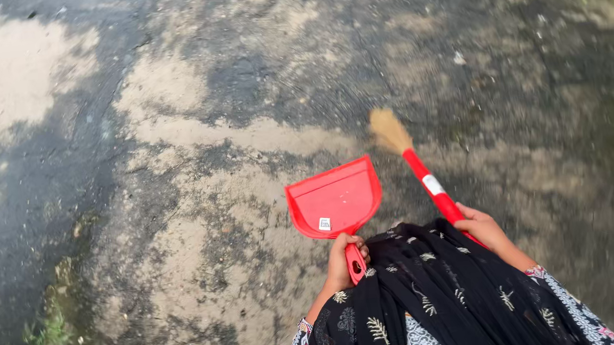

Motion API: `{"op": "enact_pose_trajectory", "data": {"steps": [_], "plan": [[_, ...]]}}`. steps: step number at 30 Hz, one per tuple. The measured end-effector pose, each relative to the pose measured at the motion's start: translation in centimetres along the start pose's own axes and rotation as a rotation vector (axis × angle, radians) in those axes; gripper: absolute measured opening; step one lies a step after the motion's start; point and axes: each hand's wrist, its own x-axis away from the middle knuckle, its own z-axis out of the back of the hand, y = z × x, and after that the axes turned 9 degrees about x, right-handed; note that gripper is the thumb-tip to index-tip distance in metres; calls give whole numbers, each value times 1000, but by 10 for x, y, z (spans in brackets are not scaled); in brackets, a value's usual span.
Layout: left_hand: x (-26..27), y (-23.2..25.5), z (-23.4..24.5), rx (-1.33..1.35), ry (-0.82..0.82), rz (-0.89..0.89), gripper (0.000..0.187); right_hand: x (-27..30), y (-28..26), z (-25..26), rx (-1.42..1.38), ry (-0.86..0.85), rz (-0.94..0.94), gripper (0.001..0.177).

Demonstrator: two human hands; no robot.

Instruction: The person sweeps an outdoor ground area using a small handheld broom and a red dustpan, collecting debris into the pan.

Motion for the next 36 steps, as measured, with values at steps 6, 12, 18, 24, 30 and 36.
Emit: {"op": "enact_pose_trajectory", "data": {"steps": [6, 12, 18, 24, 30, 36], "plan": [[-73, 3, -67, 79, 91, -74, 13, -57, -91, 50, 113, 193, -90, 90], [-140, 26, -72, -40, 119, 25, 19, -109, -123, 55, 123, 446, -58, 72], [-228, 113, -88, -41, 43, 37, 18, -199, -149, 36, -69, 407, -275, 22], [-287, 250, -128, -144, 50, 25, 18, -297, -193, -24, -333, 78, -495, 10], [-331, 335, -125, -384, -57, -158, 25, -365, -253, -89, -127, 218, -405, 24], [-377, 386, -114, -171, 33, -11, 19, -427, -307, -94, -268, 196, -226, 52]]}}
